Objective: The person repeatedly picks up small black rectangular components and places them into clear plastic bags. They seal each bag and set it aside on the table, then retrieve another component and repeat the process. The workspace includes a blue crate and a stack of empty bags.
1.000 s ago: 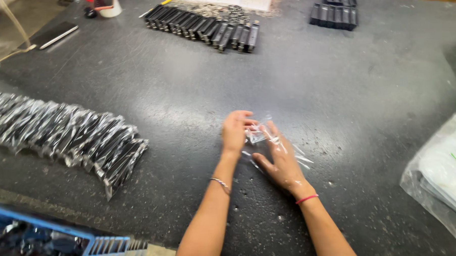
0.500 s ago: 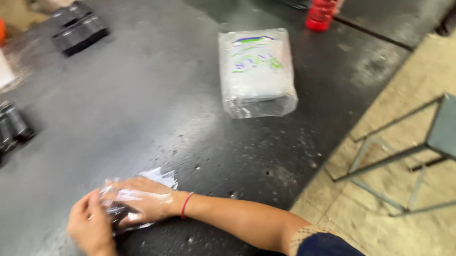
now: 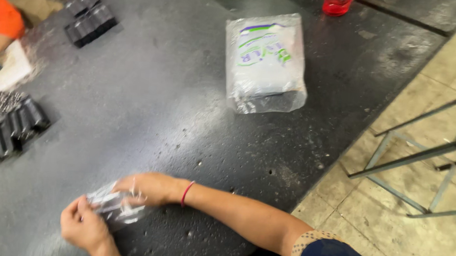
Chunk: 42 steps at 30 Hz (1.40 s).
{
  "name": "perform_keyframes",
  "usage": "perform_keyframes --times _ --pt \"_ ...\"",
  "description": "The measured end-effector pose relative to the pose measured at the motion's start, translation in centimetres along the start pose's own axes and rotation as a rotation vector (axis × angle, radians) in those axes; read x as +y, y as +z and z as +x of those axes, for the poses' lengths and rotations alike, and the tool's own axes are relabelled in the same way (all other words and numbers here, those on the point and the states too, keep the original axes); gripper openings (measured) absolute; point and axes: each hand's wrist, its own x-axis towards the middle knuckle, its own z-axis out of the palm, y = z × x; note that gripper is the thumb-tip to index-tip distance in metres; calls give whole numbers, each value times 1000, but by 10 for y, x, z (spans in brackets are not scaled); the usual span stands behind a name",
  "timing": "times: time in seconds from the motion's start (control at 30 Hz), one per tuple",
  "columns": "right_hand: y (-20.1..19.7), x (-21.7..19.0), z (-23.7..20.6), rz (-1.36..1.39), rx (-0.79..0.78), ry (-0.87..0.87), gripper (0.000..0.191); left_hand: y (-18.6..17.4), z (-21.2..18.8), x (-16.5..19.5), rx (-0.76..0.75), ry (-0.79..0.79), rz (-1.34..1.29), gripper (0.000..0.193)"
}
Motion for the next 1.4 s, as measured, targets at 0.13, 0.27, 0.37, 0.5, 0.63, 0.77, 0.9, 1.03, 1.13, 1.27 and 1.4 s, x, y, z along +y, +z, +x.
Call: perform_keyframes --times 0.13,0.27,0.37,0.5,0.63,0.77,0.9,1.03,1.13,1.27,1.4 --pt "-22 -3 0 136 85 26 41 2 -4 12 63 124 177 15" --pt "-35 -8 8 41 88 6 26 6 1 5 126 -43 115 19" --pt "-37 -17 13 81 144 119 24 4 13 -5 224 -122 -19 15" --pt "-34 -25 19 125 140 235 32 -9 19 -12 222 -152 4 19" --pt "-24 -24 23 75 44 196 86 -18 22 -14 186 -96 37 29" --pt "-11 -26 26 -70 -69 118 113 -26 29 -18 192 -162 47 25" --pt "-4 -35 27 -127 -126 113 121 -39 31 -19 187 -116 204 22" --pt "0 -38 28 -143 -115 132 124 -55 33 -2 342 -112 282 14" --pt "7 -30 27 -145 -76 133 125 -53 37 20 344 71 206 12" --pt "13 -6 25 -321 20 -32 122 -19 23 47 -172 43 -71 34" --pt "10 13 24 -238 151 110 89 20 -9 58 -207 355 10 64"
